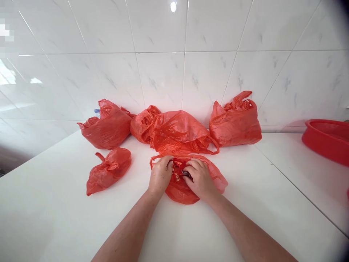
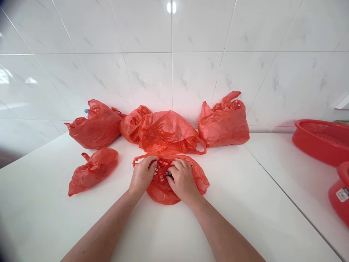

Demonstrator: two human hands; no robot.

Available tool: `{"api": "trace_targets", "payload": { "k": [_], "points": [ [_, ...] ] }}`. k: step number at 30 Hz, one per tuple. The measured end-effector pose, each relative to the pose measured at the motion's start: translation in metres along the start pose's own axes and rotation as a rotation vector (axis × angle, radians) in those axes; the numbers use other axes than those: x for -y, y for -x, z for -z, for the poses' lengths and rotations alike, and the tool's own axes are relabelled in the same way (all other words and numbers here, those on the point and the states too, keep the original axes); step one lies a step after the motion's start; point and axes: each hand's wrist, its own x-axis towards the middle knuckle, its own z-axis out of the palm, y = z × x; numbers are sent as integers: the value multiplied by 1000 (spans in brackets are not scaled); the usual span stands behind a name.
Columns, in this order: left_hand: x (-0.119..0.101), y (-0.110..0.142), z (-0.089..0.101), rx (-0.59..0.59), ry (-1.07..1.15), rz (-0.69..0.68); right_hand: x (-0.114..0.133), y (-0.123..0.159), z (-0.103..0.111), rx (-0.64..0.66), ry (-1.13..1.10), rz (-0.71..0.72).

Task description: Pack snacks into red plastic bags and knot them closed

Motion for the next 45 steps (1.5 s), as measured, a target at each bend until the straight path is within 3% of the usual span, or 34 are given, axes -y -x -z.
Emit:
{"api": "trace_targets", "payload": {
  "k": [5, 10, 23, 34, 45],
  "points": [
    [-2, 0, 1, 1, -11, -5, -1, -1, 2, -89, 1, -24],
    [-4, 0, 2, 26, -12, -14, -5, 0, -1, -21, 91, -108],
    [0, 0, -1, 72, -61, 21, 15, 2, -11, 101, 165, -59],
    [3, 1, -4, 142, -35, 55, 16, 4, -19, 77, 129, -96],
    [1, 0, -3, 31, 35, 105, 15, 1, -18, 76, 8, -60]
  ]
}}
